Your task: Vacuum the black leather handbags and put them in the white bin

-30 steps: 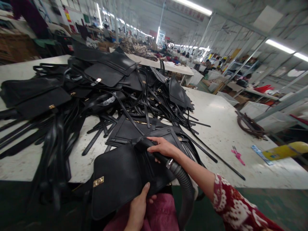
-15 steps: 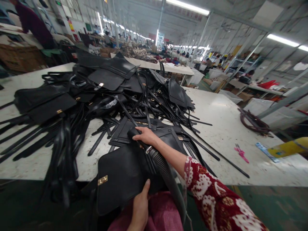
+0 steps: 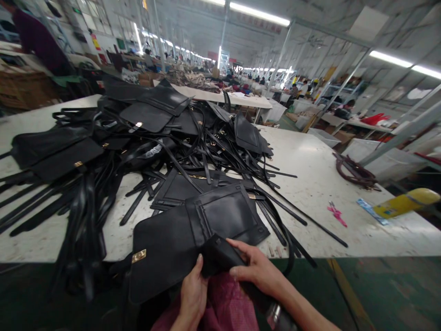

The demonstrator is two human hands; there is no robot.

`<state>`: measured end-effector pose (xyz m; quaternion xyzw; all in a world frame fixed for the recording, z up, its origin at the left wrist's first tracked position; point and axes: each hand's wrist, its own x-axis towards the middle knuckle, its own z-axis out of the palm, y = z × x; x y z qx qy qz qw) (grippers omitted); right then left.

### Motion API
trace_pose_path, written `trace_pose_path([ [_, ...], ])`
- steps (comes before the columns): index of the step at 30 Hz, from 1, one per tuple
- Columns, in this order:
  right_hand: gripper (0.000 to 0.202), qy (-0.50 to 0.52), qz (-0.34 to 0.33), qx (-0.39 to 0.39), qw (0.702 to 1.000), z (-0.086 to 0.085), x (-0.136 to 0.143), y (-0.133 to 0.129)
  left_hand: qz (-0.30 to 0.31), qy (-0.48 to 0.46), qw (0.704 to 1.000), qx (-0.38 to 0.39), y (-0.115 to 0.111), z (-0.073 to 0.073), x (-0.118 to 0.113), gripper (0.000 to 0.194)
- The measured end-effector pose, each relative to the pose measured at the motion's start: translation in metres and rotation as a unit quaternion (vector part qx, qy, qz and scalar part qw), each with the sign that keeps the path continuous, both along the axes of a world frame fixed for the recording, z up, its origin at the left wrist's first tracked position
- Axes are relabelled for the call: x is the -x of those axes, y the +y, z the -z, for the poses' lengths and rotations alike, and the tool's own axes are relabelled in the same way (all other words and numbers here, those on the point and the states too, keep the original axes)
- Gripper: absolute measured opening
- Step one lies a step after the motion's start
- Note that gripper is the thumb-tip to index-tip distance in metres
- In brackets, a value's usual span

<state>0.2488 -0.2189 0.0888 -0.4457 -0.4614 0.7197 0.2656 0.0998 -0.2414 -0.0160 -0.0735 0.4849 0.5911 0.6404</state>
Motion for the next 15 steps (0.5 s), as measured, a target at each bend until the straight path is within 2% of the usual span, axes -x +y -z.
trace_pose_path([
  [4,0.061,-0.009,-0.003,-0.042,0.999,-0.008,0.002,0.012,-0.034,0.007,0.999,-0.010,0.003,-0.006,0.000,0.014],
  [10,0.062,-0.049,-0.010,-0.044,0.998,-0.014,-0.012,-0.015,-0.003,0.013,1.000,0.019,0.006,-0.013,0.007,0.010],
  [13,0.062,-0.041,0.000,-0.064,0.997,-0.009,-0.003,-0.017,-0.003,0.040,0.999,0.018,0.006,-0.014,0.006,0.010],
  [15,0.062,-0.029,0.016,-0.083,0.996,-0.006,0.007,-0.012,0.039,0.093,0.995,0.008,0.002,-0.015,0.004,0.014],
])
